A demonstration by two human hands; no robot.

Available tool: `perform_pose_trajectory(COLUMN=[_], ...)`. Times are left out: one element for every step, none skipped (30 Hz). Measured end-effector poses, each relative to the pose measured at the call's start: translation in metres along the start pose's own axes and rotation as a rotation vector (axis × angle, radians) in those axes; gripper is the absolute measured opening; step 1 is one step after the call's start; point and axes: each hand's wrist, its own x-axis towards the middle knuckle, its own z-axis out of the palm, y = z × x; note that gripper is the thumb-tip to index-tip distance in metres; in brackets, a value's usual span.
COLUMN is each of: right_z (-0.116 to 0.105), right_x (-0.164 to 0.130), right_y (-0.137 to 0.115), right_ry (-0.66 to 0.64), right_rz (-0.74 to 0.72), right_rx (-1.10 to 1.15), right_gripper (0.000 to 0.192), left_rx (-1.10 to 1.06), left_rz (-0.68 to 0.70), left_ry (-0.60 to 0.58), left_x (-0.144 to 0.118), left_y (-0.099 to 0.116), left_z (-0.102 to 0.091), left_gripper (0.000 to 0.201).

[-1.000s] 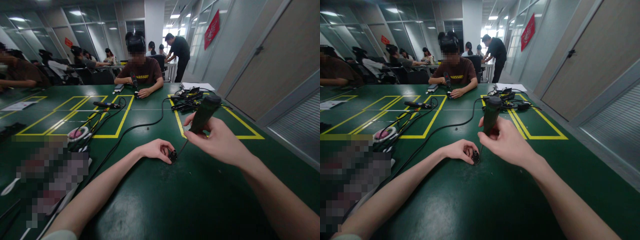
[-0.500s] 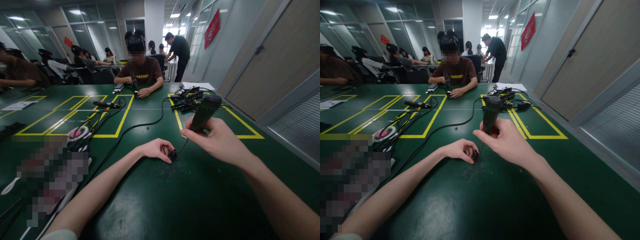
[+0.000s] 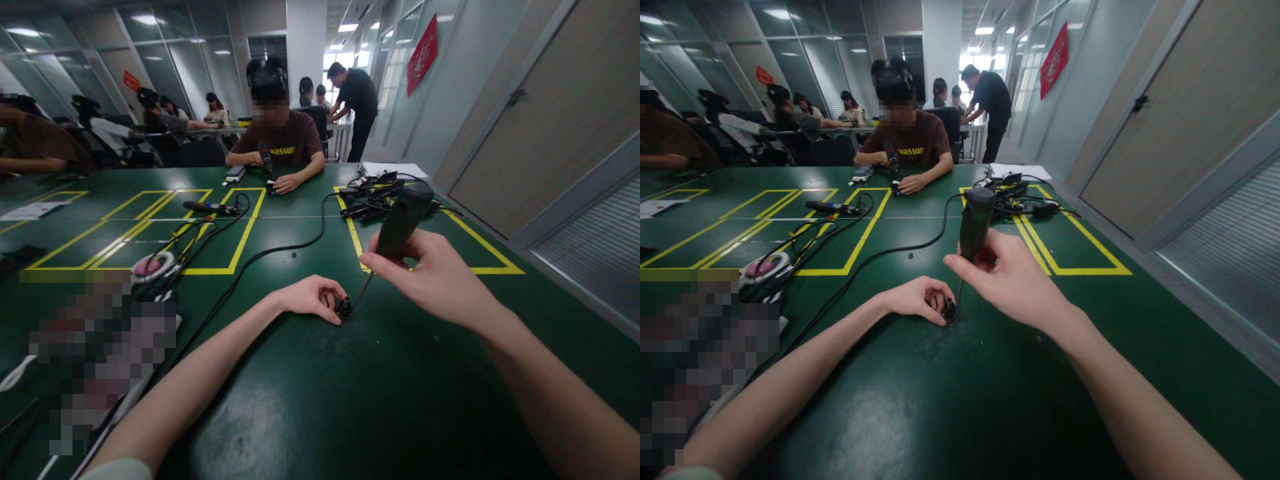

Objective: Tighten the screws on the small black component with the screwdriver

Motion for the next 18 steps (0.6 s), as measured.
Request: perform_pose_trajectory(right_z=[-0.0002, -0.0005, -0.0006, -0.0007, -0.0007, -0.0007, -0.0005, -0.0003, 0.0000, 0.0002, 0.0005, 0.0007, 0.0009, 0.0010, 0.0012, 0.0013, 0.0014, 0.0014], right_x=[0.0000, 0.0000, -0.0001, -0.0002, -0.0003, -0.0005, -0.0007, -0.0009, -0.0010, -0.0012, -0.0012, -0.0013, -0.0012, -0.0011, -0.0009, -0.0007, -0.0006, -0.0005], right_y=[-0.0005, -0.0014, -0.0024, -0.0035, -0.0045, -0.0051, -0.0054, -0.0054, -0.0050, -0.0045, -0.0039, -0.0034, -0.0030, -0.0027, -0.0024, -0.0021, -0.0019, -0.0018], right_ry=[0.001, -0.001, -0.008, -0.017, -0.023, -0.023, -0.018, -0.011, -0.003, 0.002, 0.006, 0.006, 0.006, 0.005, 0.006, 0.009, 0.013, 0.017], right_rz=[0.004, 0.008, 0.009, 0.009, 0.009, 0.010, 0.012, 0.015, 0.019, 0.023, 0.022, 0.018, 0.012, 0.006, 0.003, 0.005, 0.011, 0.018], right_rx=[0.003, 0.013, 0.028, 0.044, 0.056, 0.064, 0.068, 0.071, 0.072, 0.071, 0.069, 0.064, 0.057, 0.050, 0.045, 0.042, 0.041, 0.040], right_gripper=[0.029, 0.028, 0.027, 0.024, 0.022, 0.019, 0.017, 0.016, 0.016, 0.016, 0.017, 0.017, 0.018, 0.019, 0.021, 0.023, 0.025, 0.027], left_rx=[0.003, 0.006, 0.010, 0.012, 0.012, 0.011, 0.010, 0.007, 0.006, 0.006, 0.006, 0.006, 0.008, 0.009, 0.011, 0.011, 0.010, 0.008], left_rz=[0.002, 0.002, 0.002, 0.001, 0.000, -0.002, -0.004, -0.006, -0.007, -0.008, -0.007, -0.005, -0.003, -0.002, -0.002, -0.002, -0.001, -0.001], left_ry=[-0.001, -0.001, 0.001, 0.004, 0.006, 0.007, 0.007, 0.008, 0.007, 0.006, 0.005, 0.005, 0.004, 0.001, -0.001, -0.003, -0.005, -0.007], left_x=[0.0001, 0.0000, -0.0001, -0.0003, -0.0005, -0.0007, -0.0009, -0.0011, -0.0012, -0.0013, -0.0013, -0.0012, -0.0011, -0.0010, -0.0009, -0.0008, -0.0007, -0.0007], left_y=[-0.0001, -0.0001, 0.0001, 0.0003, 0.0006, 0.0009, 0.0011, 0.0012, 0.0012, 0.0011, 0.0010, 0.0010, 0.0010, 0.0011, 0.0012, 0.0015, 0.0017, 0.0020], left_z=[-0.0001, -0.0001, -0.0001, -0.0001, -0.0001, -0.0001, 0.0000, 0.0000, 0.0001, 0.0001, 0.0002, 0.0002, 0.0002, 0.0002, 0.0002, 0.0001, 0.0001, 0.0000], left_gripper=[0.054, 0.054, 0.054, 0.054, 0.054, 0.054, 0.054, 0.054, 0.055, 0.055, 0.055, 0.055, 0.055, 0.055, 0.055, 0.055, 0.055, 0.054])
